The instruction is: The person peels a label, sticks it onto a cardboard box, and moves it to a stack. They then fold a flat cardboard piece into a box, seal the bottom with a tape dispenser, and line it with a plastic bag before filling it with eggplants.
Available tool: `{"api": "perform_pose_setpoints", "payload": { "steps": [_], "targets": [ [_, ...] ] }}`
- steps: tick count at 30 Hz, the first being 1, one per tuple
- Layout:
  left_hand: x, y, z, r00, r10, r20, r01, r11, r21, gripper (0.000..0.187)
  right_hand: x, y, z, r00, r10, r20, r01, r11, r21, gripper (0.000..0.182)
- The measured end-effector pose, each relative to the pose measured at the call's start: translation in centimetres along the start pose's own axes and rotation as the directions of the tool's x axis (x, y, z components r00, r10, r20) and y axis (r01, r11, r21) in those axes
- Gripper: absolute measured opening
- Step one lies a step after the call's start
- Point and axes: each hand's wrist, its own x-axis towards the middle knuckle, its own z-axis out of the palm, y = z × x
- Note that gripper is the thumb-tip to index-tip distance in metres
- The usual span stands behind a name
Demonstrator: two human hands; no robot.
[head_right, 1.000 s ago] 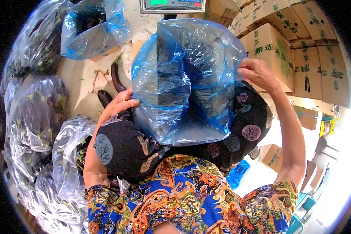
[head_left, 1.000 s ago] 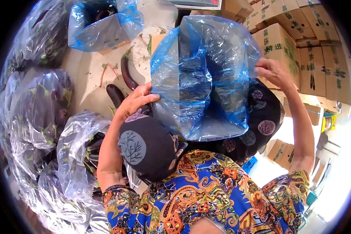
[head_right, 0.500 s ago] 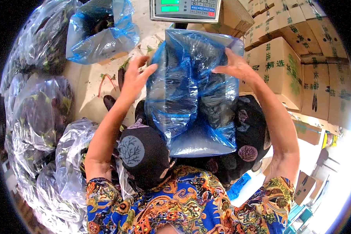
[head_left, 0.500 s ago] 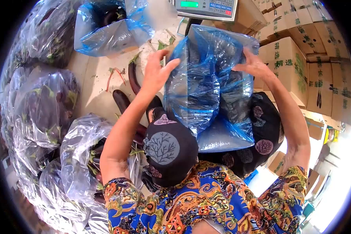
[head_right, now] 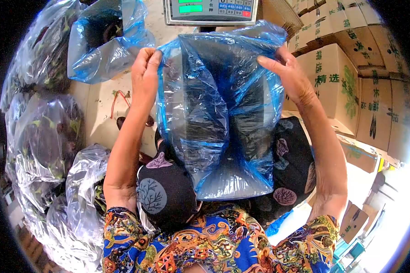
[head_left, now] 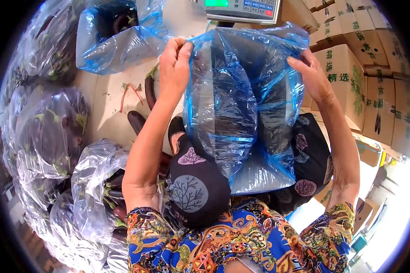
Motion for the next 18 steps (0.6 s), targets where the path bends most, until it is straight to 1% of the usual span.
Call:
{"api": "perform_pose_setpoints", "payload": {
  "steps": [1,2,3,4,6,7,8,11,12,14,15,16,17,18],
  "targets": [
    [0.1,0.1,-0.1,0.997,-0.079,0.008,0.079,0.982,-0.171,0.016,0.0,-0.3,0.4,0.999,-0.048,-0.021,0.048,0.999,0.007,0.067],
    [-0.2,0.8,-0.1,0.987,-0.153,0.038,0.157,0.928,-0.339,0.015,-0.6,-0.8,0.3,0.997,-0.058,-0.051,0.062,0.995,0.074,0.068],
    [0.1,1.7,-0.8,0.953,-0.277,0.124,0.302,0.84,-0.45,0.012,-0.4,-0.8,0.2,0.994,-0.071,-0.078,0.082,0.986,0.144,0.069],
    [0.5,1.5,-1.2,0.949,-0.284,0.136,0.314,0.819,-0.48,0.011,-0.1,-0.9,0.1,0.991,-0.085,-0.105,0.106,0.972,0.21,0.07],
    [1.6,1.1,-1.3,0.943,-0.294,0.157,0.332,0.773,-0.541,0.01,0.5,0.0,-0.6,0.988,-0.057,-0.145,0.099,0.949,0.299,0.072],
    [1.8,1.3,-0.8,0.95,-0.299,0.088,0.299,0.794,-0.53,0.009,0.8,0.4,-0.7,0.984,-0.034,-0.176,0.094,0.933,0.347,0.073],
    [2.1,1.0,-0.9,0.952,-0.288,0.1,0.297,0.798,-0.524,0.009,1.2,0.6,-0.8,0.979,-0.009,-0.204,0.09,0.915,0.394,0.074],
    [2.7,-1.2,-1.2,0.952,-0.283,0.117,0.302,0.809,-0.504,0.013,2.6,0.4,-0.6,0.99,-0.06,-0.127,0.11,0.895,0.432,0.063],
    [3.0,-2.5,-1.1,0.953,-0.286,0.1,0.301,0.86,-0.413,0.014,3.1,0.7,-0.6,0.992,-0.069,-0.108,0.111,0.887,0.448,0.06],
    [3.3,-6.3,-0.8,0.953,-0.295,0.07,0.303,0.929,-0.213,0.014,4.5,2.4,-0.7,0.993,0.036,-0.11,0.008,0.924,0.383,0.048],
    [3.1,-8.3,-0.6,0.963,-0.263,0.065,0.27,0.952,-0.147,0.016,5.4,3.7,-0.7,0.99,0.091,-0.112,-0.046,0.936,0.35,0.043],
    [2.8,-10.7,-0.2,0.988,-0.155,-0.007,0.155,0.988,0.001,0.018,5.7,6.2,-1.5,0.994,-0.062,-0.085,0.061,0.998,-0.016,0.039],
    [2.1,-11.2,-0.2,0.995,-0.1,-0.006,0.1,0.988,0.114,0.019,6.3,9.6,-3.1,0.981,-0.195,0.003,0.182,0.911,-0.371,0.035],
    [1.5,-11.6,-0.1,0.999,-0.043,-0.002,0.043,0.974,0.223,0.02,6.5,11.4,-3.9,0.948,-0.286,0.137,0.302,0.685,-0.663,0.031]
  ]
}}
